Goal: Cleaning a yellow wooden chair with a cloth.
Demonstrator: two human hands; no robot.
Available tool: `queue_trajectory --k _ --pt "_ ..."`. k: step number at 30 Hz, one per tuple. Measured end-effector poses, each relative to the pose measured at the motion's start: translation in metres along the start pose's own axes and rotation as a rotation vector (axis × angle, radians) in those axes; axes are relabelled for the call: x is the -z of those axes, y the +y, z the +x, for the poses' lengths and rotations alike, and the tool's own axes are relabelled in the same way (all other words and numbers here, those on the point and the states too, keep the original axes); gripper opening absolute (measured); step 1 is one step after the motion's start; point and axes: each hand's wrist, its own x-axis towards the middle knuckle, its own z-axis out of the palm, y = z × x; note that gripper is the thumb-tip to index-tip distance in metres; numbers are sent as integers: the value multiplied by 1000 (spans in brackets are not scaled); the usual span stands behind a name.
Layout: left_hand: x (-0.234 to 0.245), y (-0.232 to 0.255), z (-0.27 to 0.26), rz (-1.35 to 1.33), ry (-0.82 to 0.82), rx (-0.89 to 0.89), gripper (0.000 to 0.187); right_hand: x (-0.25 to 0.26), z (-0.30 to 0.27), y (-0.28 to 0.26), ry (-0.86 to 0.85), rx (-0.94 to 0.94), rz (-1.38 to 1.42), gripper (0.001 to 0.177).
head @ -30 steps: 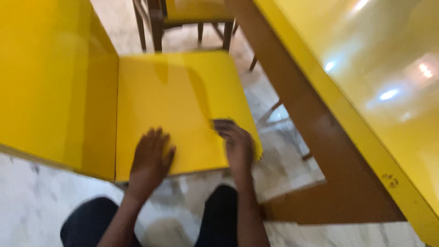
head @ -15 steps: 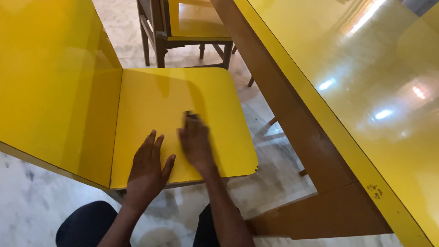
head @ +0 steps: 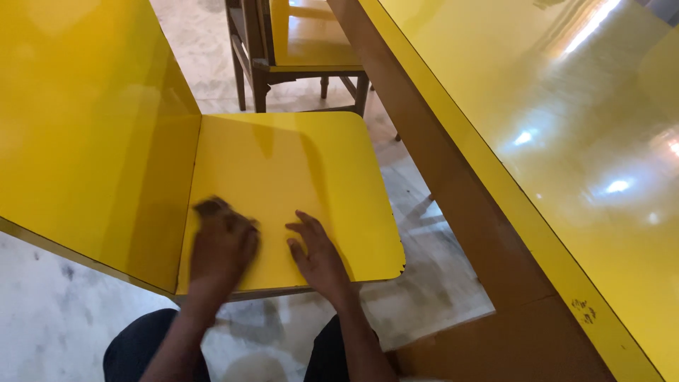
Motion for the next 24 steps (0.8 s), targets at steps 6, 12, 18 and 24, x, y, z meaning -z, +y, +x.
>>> queue_trajectory --k 6,12,18,24 --pt "-10 -16 27 361 324 13 46 1 -1 -6 -77 -20 -58 29" --pt "-8 -5 -15 343 143 103 55 10 1 -15 -49 -107 64 30" --pt "-57 -68 56 264 194 -24 64 4 0 -5 -63 -17 14 29" --pt "-78 -82 149 247 304 13 56 -3 -1 -1 -65 -15 -54 29"
